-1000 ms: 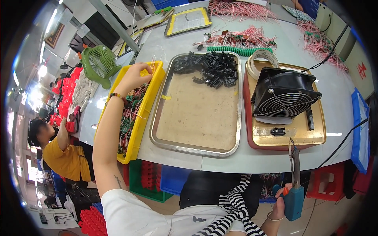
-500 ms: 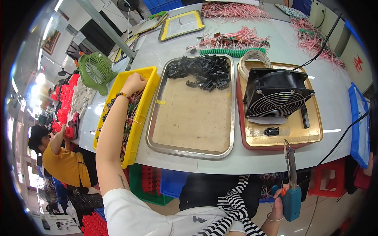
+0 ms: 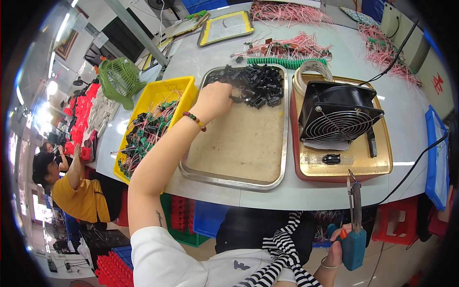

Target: The person solders circuit board wires to plastic switch components using a soldering gun, places completed assemblies into a bin, and sets new components from a tray onto the work stand to solder them.

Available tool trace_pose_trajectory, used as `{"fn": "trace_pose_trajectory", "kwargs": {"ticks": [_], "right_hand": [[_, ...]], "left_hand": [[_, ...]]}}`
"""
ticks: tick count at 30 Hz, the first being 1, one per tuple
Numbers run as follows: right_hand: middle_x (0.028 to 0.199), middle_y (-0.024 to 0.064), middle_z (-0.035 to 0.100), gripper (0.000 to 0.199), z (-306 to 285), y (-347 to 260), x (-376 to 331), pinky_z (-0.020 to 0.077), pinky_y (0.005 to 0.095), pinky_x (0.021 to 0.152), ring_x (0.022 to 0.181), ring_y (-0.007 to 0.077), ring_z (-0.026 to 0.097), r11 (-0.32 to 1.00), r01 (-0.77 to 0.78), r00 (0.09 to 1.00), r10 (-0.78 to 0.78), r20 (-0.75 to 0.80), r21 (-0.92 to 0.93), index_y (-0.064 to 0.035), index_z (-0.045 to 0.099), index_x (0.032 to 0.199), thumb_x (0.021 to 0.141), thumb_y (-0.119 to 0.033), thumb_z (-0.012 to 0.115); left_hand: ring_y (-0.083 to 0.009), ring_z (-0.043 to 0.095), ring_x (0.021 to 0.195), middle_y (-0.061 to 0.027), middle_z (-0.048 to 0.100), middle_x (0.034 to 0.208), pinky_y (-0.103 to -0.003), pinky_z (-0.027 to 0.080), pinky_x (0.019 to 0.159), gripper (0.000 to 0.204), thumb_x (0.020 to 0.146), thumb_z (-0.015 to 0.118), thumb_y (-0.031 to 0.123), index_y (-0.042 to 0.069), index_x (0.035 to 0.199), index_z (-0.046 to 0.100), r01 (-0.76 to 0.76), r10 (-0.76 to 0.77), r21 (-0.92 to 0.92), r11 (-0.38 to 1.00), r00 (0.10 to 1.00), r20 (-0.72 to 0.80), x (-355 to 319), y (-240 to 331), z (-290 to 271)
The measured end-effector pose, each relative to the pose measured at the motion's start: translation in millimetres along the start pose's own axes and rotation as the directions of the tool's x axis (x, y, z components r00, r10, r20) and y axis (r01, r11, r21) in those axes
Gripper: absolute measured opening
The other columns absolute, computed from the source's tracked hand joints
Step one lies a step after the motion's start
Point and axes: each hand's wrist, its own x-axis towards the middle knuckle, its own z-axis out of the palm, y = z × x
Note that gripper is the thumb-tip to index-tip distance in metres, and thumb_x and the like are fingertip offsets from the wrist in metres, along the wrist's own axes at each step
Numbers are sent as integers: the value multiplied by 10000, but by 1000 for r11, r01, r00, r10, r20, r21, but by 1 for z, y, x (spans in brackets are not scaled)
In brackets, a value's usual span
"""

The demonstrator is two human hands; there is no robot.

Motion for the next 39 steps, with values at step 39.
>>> {"fn": "trace_pose_trajectory", "kwargs": {"ticks": [39], "right_hand": [[967,75,503,578,-19,7,-2,383,231,524,614,129,533,988,-95,995,93,-18,-123,-20,514,1091,749,-394,791]], "left_hand": [[-278,701,780,-155,719,804,-360,539,742,280,779,650,245,57,963,746,18,-93,-426,905,983,-157,111,-48,1]]}}
